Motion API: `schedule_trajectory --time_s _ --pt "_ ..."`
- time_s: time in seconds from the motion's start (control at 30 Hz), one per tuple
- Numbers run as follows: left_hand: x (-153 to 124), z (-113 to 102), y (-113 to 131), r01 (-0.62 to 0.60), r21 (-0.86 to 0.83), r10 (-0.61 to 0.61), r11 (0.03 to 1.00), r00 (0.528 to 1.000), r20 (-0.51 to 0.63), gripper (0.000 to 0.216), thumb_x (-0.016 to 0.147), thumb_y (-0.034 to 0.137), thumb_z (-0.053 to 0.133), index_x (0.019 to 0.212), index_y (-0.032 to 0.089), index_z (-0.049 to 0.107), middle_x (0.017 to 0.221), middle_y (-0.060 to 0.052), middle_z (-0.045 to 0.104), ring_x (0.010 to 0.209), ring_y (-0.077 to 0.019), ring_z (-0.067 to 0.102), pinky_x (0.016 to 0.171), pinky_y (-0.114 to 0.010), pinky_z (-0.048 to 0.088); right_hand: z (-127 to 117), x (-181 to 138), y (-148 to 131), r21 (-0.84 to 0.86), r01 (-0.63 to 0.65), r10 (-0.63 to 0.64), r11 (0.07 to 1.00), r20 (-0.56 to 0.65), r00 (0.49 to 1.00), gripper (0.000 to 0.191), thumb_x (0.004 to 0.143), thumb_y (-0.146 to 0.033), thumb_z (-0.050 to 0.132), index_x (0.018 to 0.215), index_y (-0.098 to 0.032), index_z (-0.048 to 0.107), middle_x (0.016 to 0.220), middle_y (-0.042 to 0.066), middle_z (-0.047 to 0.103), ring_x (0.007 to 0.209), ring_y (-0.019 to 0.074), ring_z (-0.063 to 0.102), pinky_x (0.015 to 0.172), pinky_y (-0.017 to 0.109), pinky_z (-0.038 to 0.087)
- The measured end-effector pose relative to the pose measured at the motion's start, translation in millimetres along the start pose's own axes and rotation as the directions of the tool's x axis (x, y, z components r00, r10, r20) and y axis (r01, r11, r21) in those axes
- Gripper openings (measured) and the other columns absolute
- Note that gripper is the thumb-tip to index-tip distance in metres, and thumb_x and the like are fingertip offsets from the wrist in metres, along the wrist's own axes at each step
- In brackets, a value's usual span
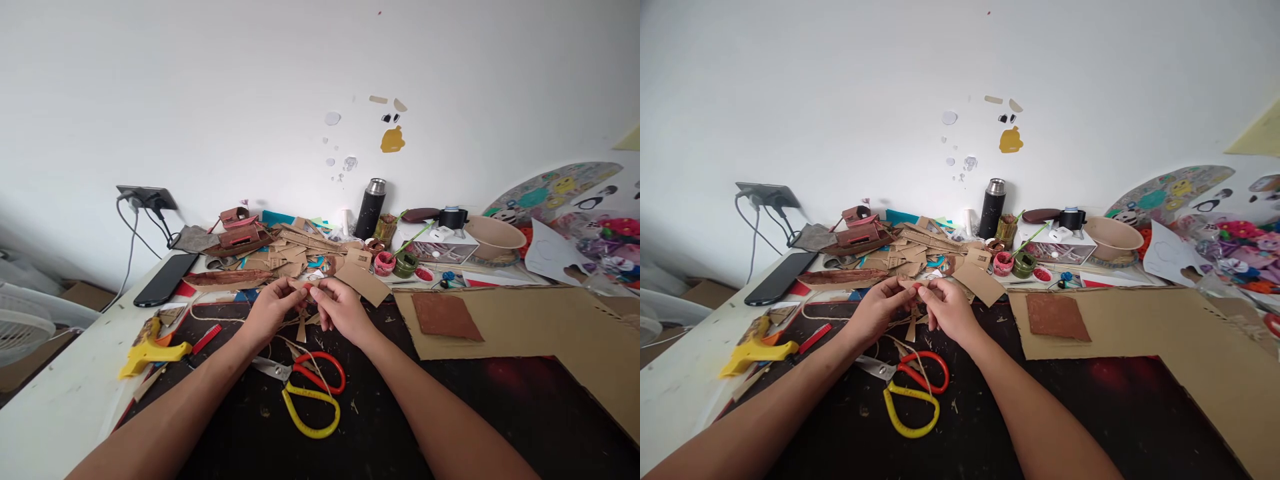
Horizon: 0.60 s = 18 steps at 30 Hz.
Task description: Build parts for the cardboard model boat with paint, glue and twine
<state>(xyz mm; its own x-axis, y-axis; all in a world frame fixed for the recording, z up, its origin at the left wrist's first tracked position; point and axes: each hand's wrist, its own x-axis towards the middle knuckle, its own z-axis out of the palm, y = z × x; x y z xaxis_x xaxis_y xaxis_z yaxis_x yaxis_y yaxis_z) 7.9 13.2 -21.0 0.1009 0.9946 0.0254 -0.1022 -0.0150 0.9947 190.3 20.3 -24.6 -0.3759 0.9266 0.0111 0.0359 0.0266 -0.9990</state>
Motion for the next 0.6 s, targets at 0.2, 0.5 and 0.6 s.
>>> schedule_trajectory --time_s 0.2,0.5,0.6 --pt "-0.8 0.8 0.2 0.01 0.03 -0.01 1.0 1.0 0.011 0.041 0.075 0.055 0.091 0.084 0.019 0.074 0.072 -0.002 0.071 0.068 -0.0175 0.062 0.066 -0.029 0.049 -0.1 0.1 0.2 -0.014 -0.013 0.013 1.0 -0.007 1.0 0.04 0.094 -0.061 0.064 0.097 -0.021 0.063 0.047 -0.011 0.049 0.035 0.0123 0.051 0.039 0.021 0.037" --pt "-2.3 1.9 0.3 0.042 -0.082 -0.038 0.996 0.998 0.045 0.044 0.076 0.058 0.092 0.084 0.017 0.078 0.073 -0.004 0.072 0.066 -0.0163 0.062 0.065 -0.028 0.049 -0.4 1.0 -2.7 0.018 -0.002 0.002 1.0 -0.025 1.0 0.042 0.092 -0.06 0.065 0.103 -0.019 0.066 0.051 -0.011 0.051 0.035 0.0114 0.051 0.037 0.022 0.035" --pt "-1.7 1.8 0.4 0.036 -0.058 -0.034 0.998 0.999 0.037 0.042 0.075 0.056 0.093 0.084 0.018 0.078 0.073 -0.003 0.072 0.067 -0.0164 0.062 0.065 -0.028 0.049 -0.2 1.0 -2.3 0.028 -0.006 0.007 1.0 -0.029 1.0 0.041 0.091 -0.059 0.066 0.1 -0.019 0.065 0.051 -0.011 0.051 0.035 0.0113 0.051 0.037 0.022 0.037"
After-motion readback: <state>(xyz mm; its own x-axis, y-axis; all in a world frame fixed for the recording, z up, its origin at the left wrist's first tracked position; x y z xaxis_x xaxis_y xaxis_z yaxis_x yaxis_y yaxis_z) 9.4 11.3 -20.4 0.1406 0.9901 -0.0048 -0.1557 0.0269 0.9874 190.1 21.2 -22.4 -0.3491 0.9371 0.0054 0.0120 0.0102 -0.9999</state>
